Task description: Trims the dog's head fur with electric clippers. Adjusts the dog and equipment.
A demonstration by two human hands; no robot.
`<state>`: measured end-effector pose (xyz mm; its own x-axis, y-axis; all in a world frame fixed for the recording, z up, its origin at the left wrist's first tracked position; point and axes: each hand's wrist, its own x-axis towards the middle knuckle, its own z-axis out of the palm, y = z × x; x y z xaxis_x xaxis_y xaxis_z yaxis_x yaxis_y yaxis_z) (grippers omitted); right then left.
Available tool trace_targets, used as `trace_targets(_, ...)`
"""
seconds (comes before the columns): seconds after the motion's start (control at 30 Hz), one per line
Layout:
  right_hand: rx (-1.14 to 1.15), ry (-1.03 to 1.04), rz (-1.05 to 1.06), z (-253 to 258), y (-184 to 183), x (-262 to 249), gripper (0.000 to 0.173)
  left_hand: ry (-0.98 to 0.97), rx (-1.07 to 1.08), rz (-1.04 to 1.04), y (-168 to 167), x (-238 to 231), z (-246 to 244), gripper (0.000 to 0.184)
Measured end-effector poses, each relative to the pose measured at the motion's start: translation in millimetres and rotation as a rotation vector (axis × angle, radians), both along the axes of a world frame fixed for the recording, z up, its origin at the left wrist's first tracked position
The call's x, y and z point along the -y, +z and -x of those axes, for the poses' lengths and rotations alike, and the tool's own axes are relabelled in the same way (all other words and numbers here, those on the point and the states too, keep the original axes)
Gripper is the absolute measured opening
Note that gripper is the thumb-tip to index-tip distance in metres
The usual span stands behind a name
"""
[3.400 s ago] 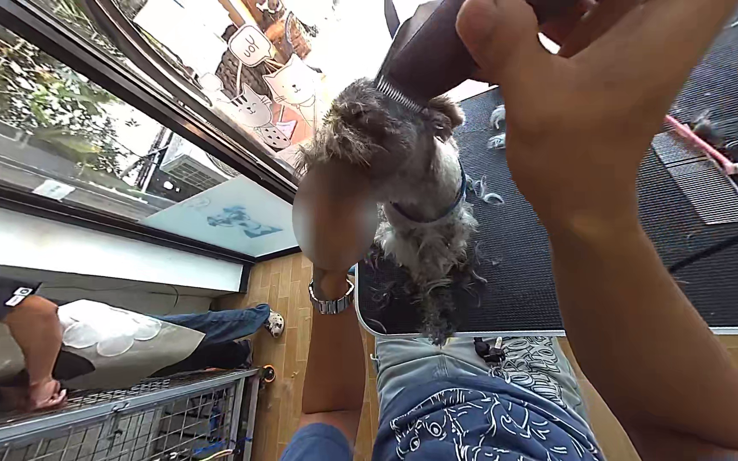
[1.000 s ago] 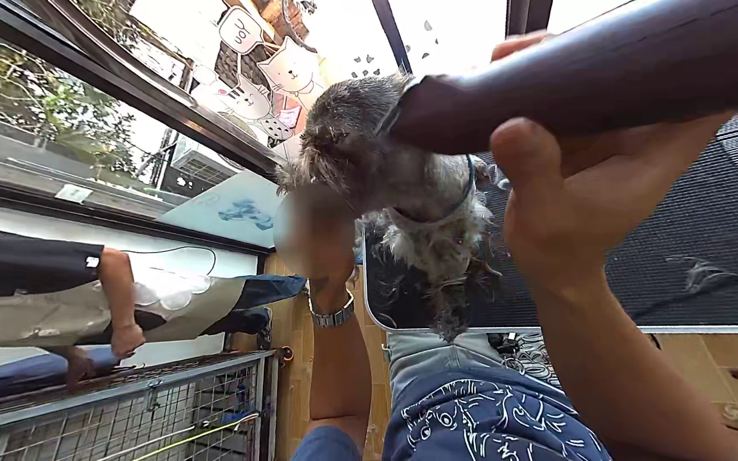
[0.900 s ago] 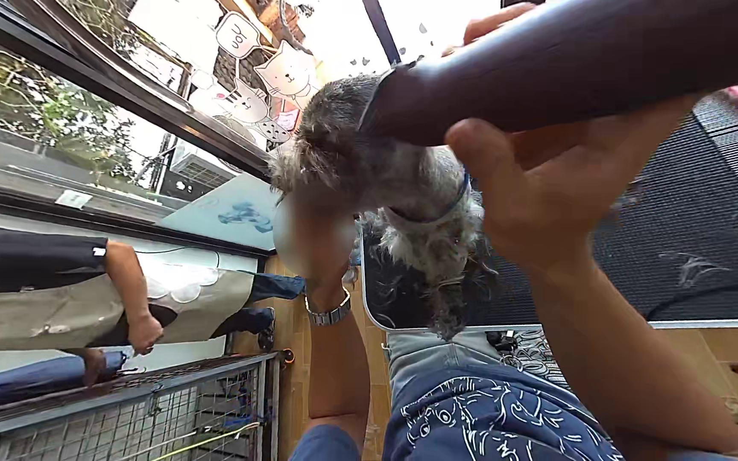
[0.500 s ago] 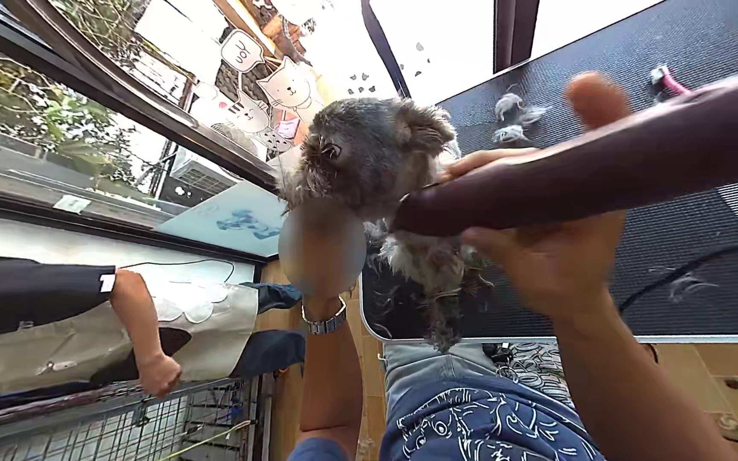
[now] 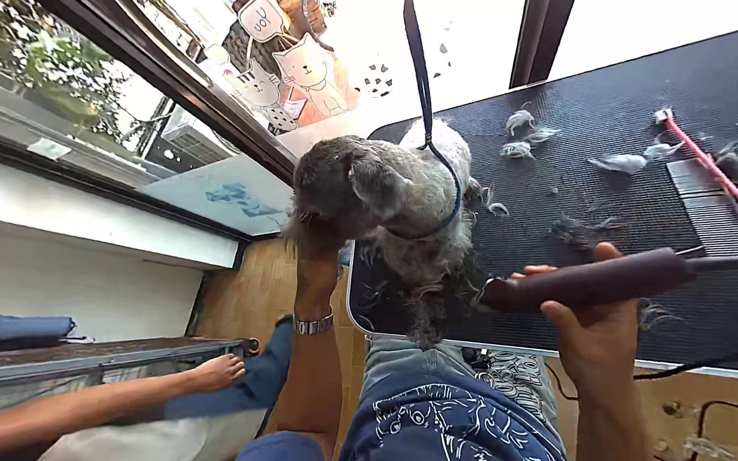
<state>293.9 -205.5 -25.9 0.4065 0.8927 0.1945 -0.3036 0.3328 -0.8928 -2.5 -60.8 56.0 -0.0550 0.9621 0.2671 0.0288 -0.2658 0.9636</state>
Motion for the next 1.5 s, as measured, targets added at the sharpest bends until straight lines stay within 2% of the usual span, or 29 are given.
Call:
trace_targets(0.1,0.038,-0.005,0.059,-12.4,-11.9,20.0,0.095,0.017,-0.001,-0.065,7.0,15.2,-11.4,0.051)
trace_targets(0.17,0.081,-0.038,0.108,-21.0,-16.3,32.6,0.096,0.059,-0.068,-0.099,12.1,31.0,-24.3,0.034)
trace_targets(0.23,0.103,-0.099,0.17,-27.7,-18.8,44.1,0.098,0.017,-0.174,-0.152,17.5,41.3,-39.5,0.021)
trace_targets(0.33,0.068,-0.174,0.215,-32.2,-14.3,56.2,0.095,-0.046,-0.162,-0.262,17.8,44.2,-67.6,0.012)
trace_targets(0.43,-0.038,-0.206,0.199,-32.4,-8.0,63.3,0.087,-0.048,-0.036,-0.261,12.7,42.7,-85.8,0.017)
trace_targets(0.53,-0.09,-0.226,0.223,-37.0,1.2,66.6,0.089,-0.047,0.028,-0.218,9.6,34.9,-85.2,0.02)
trace_targets(0.73,-0.193,-0.179,0.211,-34.5,23.3,63.0,0.071,-0.139,-0.06,-0.249,11.3,16.3,-67.1,0.02)
trace_targets(0.9,-0.213,-0.173,0.174,-42.4,40.8,45.0,0.066,-0.152,-0.148,-0.357,13.0,15.5,-85.8,0.016)
trace_targets(1.0,-0.201,-0.209,0.159,-47.1,58.4,33.8,0.066,-0.168,-0.044,-0.305,12.4,15.8,-101.7,0.015)
trace_targets(1.13,-0.186,-0.174,0.134,-56.4,75.8,21.6,0.064,-0.284,0.146,-0.178,16.4,4.1,-96.7,0.022)
trace_targets(1.4,-0.208,-0.1,0.099,-48.0,90.2,5.7,0.062,-0.216,0.154,-0.213,20.5,-4.9,-96.5,0.02)
trace_targets(1.47,-0.218,-0.083,0.095,-46.8,91.9,5.6,0.061,-0.333,0.331,-0.091,19.9,-1.0,-91.5,0.022)
trace_targets(1.5,-0.225,-0.084,0.095,-48.3,91.9,6.7,0.06,-0.456,0.504,0.042,19.5,2.5,-87.1,0.023)
